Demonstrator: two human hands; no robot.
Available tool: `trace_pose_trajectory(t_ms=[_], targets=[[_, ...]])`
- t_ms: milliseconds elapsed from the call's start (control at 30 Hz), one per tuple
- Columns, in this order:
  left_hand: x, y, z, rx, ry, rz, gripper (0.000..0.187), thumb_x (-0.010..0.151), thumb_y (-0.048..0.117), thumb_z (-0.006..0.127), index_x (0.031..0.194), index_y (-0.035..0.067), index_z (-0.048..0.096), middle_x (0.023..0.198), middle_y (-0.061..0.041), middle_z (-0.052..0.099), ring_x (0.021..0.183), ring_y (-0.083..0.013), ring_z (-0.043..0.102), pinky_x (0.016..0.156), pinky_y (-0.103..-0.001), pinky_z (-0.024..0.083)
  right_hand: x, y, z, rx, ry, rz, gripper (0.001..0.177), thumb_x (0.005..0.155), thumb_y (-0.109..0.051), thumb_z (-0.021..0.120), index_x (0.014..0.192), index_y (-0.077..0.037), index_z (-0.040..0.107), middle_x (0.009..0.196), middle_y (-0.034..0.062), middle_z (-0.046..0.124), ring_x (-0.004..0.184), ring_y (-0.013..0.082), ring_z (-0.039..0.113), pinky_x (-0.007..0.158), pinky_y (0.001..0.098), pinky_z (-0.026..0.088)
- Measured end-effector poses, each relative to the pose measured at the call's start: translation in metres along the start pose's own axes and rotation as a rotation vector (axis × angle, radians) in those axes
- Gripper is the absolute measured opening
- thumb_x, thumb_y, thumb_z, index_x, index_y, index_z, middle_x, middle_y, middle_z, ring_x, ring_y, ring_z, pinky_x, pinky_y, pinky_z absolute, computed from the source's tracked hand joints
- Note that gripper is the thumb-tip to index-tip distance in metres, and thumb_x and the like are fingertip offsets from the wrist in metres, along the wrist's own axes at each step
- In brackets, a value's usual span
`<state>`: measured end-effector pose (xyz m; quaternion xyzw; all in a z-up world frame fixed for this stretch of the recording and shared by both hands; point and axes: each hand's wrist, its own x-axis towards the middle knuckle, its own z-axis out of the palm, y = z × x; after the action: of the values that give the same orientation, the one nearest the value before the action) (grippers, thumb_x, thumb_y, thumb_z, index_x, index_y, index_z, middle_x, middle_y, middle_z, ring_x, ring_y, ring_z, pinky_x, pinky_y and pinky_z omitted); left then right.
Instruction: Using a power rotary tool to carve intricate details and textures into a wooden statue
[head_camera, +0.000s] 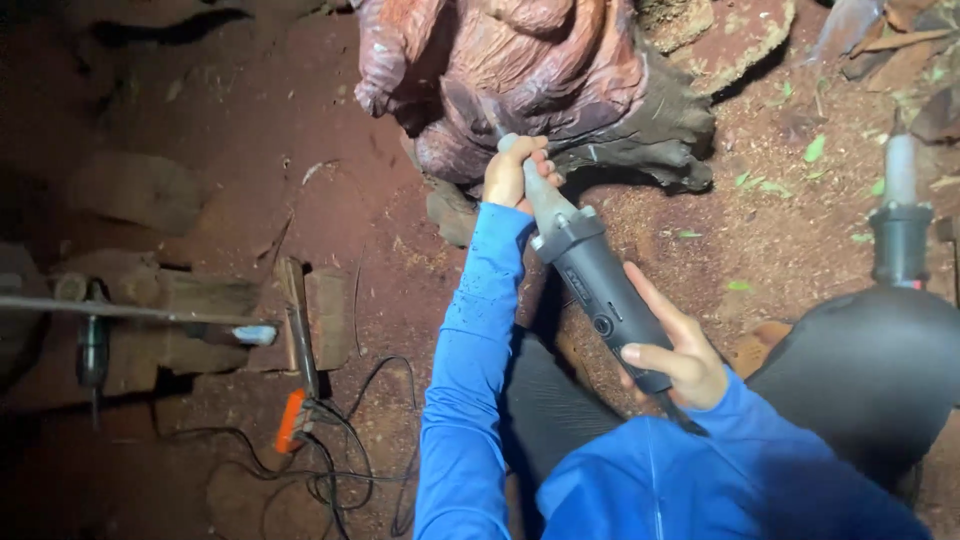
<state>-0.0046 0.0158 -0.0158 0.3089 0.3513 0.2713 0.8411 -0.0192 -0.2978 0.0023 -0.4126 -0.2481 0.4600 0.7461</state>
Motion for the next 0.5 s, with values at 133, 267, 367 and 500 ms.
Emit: trace_pose_trajectory(t_ms=[133,267,367,500], targets=[[-0.006,0.009,0.006,-0.074,-0.023,0.009,0.013,0.081,-0.005,0.068,0.074,0.000,0.058,0.056,-0.007,0.053,0.046,-0.0187,0.055,0.043,-0.036,0.051,0.004,-0.026,0.007,-0.053,0.012,0.019,0.090,0.071,-0.005,0.071,0.156,-0.017,0.042,0.060,0.0272,0.073,0.034,0.0277,0.073,0.018,0.0315,0.058],[-0.010,0.007,0.003,-0.089,-0.053,-0.007,0.019,0.079,-0.005,0.070,0.065,0.002,0.059,0.052,-0.007,0.052,0.046,-0.0162,0.054,0.043,-0.034,0.052,-0.002,-0.006,0.003,-0.052,0.031,0.012,0.090,0.070,-0.006,0.074,0.155,-0.017,0.043,0.067,0.0242,0.072,0.039,0.0281,0.076,0.020,0.0327,0.061],[0.002,0.000,-0.008,-0.038,-0.053,-0.032,0.014,0.077,-0.005,0.068,0.068,0.000,0.060,0.052,-0.007,0.050,0.044,-0.0178,0.051,0.043,-0.036,0.049,-0.006,0.008,0.001,-0.048,0.021,0.009,0.092,0.072,-0.006,0.073,0.157,-0.017,0.039,0.071,0.0222,0.072,0.042,0.0270,0.077,0.023,0.0316,0.064],[0.004,-0.008,-0.012,-0.009,-0.094,-0.028,0.017,0.079,-0.005,0.069,0.089,0.001,0.058,0.055,-0.006,0.048,0.044,-0.0188,0.049,0.042,-0.038,0.046,-0.018,0.033,0.004,-0.029,0.010,-0.012,0.095,0.074,-0.003,0.070,0.159,-0.017,0.031,0.066,0.0235,0.073,0.041,0.0271,0.075,0.023,0.0310,0.062]])
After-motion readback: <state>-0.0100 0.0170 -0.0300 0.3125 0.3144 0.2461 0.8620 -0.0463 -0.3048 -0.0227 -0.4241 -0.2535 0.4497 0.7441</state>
